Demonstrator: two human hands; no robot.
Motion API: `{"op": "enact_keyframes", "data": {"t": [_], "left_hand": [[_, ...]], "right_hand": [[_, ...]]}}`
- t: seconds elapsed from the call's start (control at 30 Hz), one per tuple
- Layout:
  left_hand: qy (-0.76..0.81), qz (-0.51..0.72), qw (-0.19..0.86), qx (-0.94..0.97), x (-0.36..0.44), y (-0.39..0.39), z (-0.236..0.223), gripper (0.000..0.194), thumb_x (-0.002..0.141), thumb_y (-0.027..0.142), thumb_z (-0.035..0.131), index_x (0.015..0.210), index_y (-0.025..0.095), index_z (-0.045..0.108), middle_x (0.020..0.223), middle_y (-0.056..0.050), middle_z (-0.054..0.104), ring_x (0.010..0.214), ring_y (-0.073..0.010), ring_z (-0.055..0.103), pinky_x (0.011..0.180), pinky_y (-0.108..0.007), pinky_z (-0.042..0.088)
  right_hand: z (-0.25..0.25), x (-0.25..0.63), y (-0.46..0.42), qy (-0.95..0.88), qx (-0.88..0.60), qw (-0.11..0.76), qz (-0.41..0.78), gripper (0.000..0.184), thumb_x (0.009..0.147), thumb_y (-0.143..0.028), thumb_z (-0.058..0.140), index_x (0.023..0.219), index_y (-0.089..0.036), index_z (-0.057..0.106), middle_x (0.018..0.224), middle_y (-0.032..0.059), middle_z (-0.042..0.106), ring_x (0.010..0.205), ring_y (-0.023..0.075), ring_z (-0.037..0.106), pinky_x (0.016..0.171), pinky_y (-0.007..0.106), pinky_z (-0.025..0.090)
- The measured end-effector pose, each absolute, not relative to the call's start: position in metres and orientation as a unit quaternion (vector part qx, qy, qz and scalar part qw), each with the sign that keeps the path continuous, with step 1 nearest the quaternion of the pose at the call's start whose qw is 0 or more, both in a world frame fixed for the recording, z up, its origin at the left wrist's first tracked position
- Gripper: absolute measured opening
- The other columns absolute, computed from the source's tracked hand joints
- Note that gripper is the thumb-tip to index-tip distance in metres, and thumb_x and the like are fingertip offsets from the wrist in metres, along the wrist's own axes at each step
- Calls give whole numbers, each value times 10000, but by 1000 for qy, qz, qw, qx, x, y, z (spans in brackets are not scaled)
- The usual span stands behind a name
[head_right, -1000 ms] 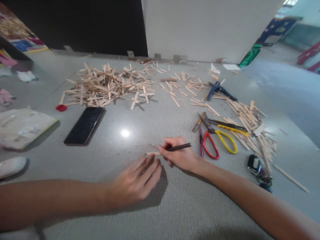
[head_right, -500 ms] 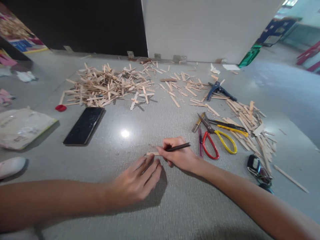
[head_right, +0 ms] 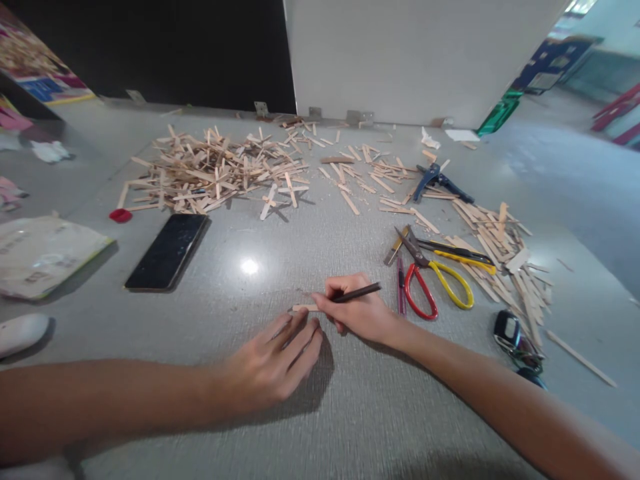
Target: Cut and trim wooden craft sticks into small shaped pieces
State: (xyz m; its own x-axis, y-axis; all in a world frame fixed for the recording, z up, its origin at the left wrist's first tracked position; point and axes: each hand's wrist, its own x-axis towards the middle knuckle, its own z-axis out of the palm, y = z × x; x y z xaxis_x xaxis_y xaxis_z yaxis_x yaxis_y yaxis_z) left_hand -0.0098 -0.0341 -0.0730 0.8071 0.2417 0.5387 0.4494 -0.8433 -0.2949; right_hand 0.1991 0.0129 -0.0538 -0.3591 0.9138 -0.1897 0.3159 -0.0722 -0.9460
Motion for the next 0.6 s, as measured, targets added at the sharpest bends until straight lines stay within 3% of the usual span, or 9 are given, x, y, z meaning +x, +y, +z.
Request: {"op": "enact_keyframes", "data": {"t": [0.13, 0.23, 0.43, 0.6], "left_hand": [[-180, -236, 209, -932, -10, -34, -73, 203, 994, 80, 578, 1071, 31, 760, 993, -160, 819, 956, -312, 808, 828, -412, 633], [-178, -232, 204, -935, -10, -33, -73, 200, 992, 80, 581, 1078, 15, 750, 1011, -163, 813, 960, -319, 809, 837, -410, 621], [-183, -235, 212, -931, -9, -32, -73, 204, 988, 88, 576, 1057, 22, 755, 1008, -158, 803, 957, -312, 796, 844, -412, 608], [-184, -230, 194, -936, -9, -32, -75, 189, 960, 132, 649, 1062, -1, 735, 1016, -176, 781, 955, -346, 784, 832, -437, 598]], "right_hand": [[-43, 201, 17, -571, -533, 346, 519, 536, 930, -633, 685, 595, -241, 540, 416, -31, 566, 295, 82, 415, 286, 204, 282], [-33, 205, 19, -560, -542, 389, 491, 523, 904, -604, 743, 593, -240, 533, 467, -20, 609, 323, 77, 440, 299, 201, 293], [-41, 203, 13, -622, -505, 307, 513, 528, 914, -596, 767, 594, -223, 575, 418, -45, 543, 360, 92, 483, 379, 216, 372], [-54, 201, 12, -627, -499, 280, 528, 539, 917, -613, 755, 599, -224, 562, 424, -39, 561, 364, 94, 497, 391, 219, 368]]}}
